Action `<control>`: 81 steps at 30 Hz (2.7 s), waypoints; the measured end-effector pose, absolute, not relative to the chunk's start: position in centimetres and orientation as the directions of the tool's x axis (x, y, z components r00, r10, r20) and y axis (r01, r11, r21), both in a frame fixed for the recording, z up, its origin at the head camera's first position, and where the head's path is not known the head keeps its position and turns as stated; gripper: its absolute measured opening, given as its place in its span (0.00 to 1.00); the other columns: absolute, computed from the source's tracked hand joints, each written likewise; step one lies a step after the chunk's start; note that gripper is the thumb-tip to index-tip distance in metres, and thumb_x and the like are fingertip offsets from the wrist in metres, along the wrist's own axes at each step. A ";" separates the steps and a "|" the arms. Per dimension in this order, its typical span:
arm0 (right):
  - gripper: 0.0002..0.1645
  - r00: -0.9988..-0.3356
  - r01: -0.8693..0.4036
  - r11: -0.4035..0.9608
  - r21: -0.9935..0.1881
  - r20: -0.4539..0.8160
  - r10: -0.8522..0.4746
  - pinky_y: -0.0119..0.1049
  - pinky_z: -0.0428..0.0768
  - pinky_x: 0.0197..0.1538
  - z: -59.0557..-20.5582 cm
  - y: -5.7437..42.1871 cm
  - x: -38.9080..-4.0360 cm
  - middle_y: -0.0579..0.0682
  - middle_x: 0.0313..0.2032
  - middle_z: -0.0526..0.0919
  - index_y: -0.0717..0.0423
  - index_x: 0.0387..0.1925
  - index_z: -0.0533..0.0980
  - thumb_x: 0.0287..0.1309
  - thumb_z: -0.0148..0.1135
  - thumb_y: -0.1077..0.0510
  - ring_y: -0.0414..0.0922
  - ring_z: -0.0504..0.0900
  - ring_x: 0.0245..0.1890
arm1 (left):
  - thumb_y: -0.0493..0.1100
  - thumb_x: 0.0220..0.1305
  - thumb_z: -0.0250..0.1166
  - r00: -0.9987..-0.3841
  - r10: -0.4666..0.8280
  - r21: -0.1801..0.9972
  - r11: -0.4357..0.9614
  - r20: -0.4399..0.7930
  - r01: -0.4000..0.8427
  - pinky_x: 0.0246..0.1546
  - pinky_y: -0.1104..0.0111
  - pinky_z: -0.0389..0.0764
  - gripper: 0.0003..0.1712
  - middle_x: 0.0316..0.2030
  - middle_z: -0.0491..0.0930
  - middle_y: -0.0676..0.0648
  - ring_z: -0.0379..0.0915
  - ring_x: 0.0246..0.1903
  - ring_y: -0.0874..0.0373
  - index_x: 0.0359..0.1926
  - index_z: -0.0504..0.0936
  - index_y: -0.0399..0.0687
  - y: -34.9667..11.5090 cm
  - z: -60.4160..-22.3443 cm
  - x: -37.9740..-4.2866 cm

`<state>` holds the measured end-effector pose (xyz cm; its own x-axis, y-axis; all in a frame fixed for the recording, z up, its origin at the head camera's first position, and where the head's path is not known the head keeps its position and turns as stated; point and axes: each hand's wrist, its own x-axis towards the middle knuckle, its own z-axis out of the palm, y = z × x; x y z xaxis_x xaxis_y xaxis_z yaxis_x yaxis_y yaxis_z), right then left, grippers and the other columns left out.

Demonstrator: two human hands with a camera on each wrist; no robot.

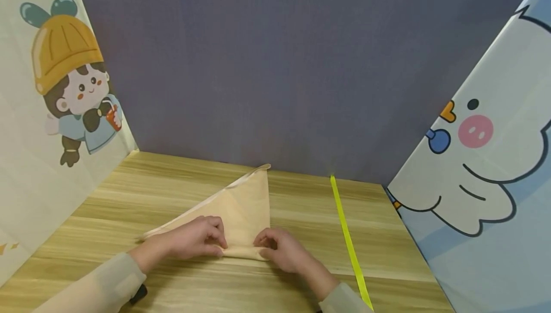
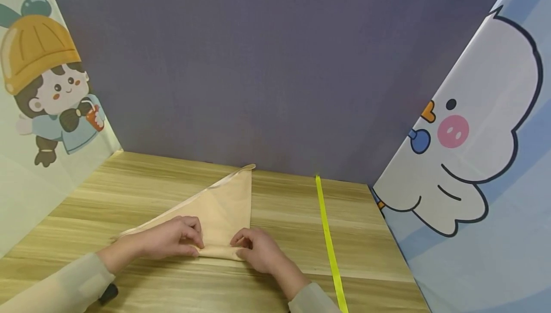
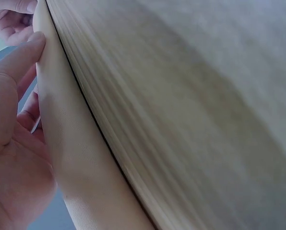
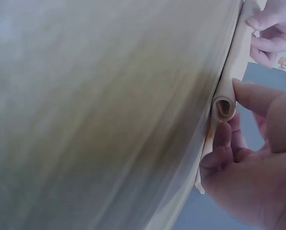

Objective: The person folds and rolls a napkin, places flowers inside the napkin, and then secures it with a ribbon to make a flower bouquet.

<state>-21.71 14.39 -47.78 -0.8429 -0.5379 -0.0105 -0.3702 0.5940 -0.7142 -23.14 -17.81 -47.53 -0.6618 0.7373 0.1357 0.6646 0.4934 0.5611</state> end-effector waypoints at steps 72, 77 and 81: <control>0.06 -0.798 -0.540 0.641 -0.546 0.090 -0.597 0.38 0.82 0.55 -47.8 14.9 -22.1 0.37 0.42 0.91 0.40 0.43 0.88 0.69 0.76 0.55 0.35 0.82 0.47 | 0.40 0.75 0.72 -0.644 0.728 0.593 0.417 0.236 0.689 0.45 0.66 0.86 0.04 0.40 0.90 0.57 0.82 0.42 0.72 0.48 0.87 0.53 -17.6 -47.7 -23.2; 0.04 -0.812 -0.483 0.627 -0.611 0.046 -0.581 0.36 0.85 0.54 -47.8 15.0 -22.4 0.39 0.44 0.92 0.42 0.45 0.90 0.72 0.73 0.56 0.36 0.86 0.48 | 0.41 0.77 0.70 -0.636 0.735 0.568 0.426 0.236 0.704 0.49 0.67 0.88 0.05 0.45 0.92 0.56 0.85 0.47 0.69 0.48 0.92 0.53 -17.7 -47.7 -23.4; 0.06 -0.816 -0.471 0.636 -0.611 0.028 -0.577 0.34 0.84 0.53 -47.8 15.0 -22.6 0.39 0.44 0.91 0.43 0.46 0.91 0.73 0.72 0.56 0.35 0.85 0.47 | 0.44 0.77 0.71 -0.655 0.727 0.523 0.484 0.206 0.701 0.50 0.67 0.85 0.07 0.44 0.89 0.61 0.82 0.46 0.70 0.49 0.94 0.57 -17.8 -47.6 -23.6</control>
